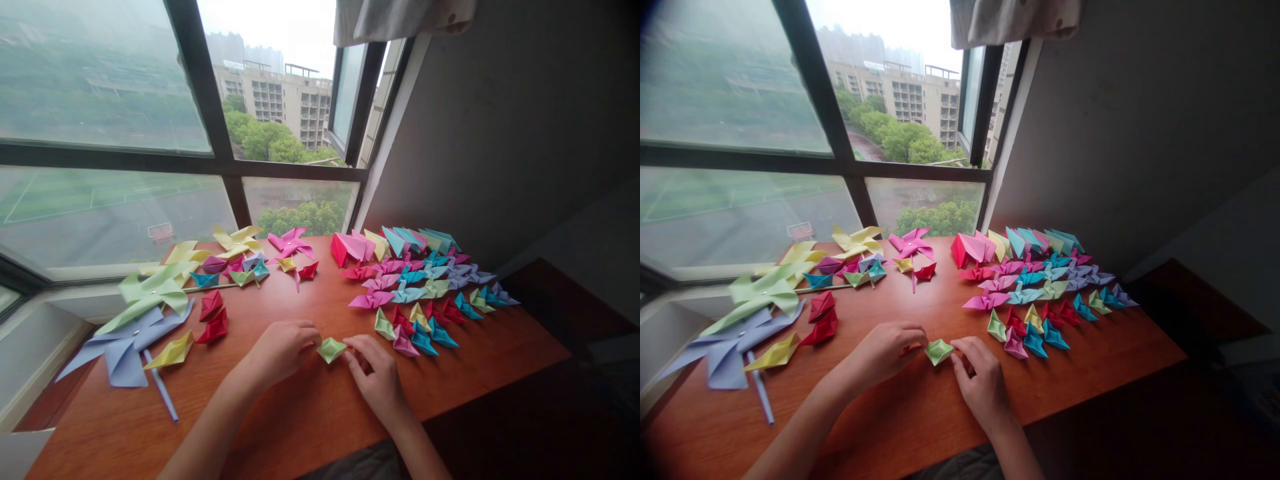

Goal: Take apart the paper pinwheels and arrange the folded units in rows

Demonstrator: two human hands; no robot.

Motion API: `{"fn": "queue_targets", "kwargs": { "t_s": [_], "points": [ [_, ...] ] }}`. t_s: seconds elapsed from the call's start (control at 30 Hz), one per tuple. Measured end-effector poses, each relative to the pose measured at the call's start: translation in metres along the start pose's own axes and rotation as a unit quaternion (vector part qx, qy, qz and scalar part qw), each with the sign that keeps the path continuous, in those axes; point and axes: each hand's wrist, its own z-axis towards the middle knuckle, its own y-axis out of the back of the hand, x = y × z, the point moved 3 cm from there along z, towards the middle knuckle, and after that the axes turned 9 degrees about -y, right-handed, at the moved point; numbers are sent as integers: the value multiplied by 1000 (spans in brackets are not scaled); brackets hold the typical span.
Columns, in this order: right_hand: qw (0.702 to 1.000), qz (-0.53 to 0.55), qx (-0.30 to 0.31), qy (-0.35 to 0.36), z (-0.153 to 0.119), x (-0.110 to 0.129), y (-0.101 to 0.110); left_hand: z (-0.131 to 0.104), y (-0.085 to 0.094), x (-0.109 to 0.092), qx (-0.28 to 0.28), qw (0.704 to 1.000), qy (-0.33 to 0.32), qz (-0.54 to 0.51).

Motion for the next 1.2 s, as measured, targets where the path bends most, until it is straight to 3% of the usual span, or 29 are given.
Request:
{"fn": "queue_targets", "kwargs": {
  "t_s": [0.27, 0.5, 0.7, 0.8, 0.97, 1.1, 1.2],
  "points": [
    [1000, 7, 11, -3, 0, 0, -1, 0, 3, 1, -25, 1000, -8, 13],
    [1000, 7, 30, -3, 0, 1, -2, 3, 1, -3, -13, 999, -23, 44],
    [999, 17, -46, 5, -1, 4, 4, -4, 17, 4, -97, 993, 22, 57],
    [995, 27, -94, -2, -3, 5, 13, -6, 21, 8, -113, 991, 42, 62],
    [983, -1, -178, -39, -8, 3, 54, -7, 19, 14, -107, 991, 43, 72],
    [959, -56, -273, -59, -9, -15, 113, -9, 18, 16, -114, 989, 45, 80],
    [925, -101, -349, -110, -12, -43, 156, -7, 14, 15, -101, 992, 35, 74]
  ]
}}
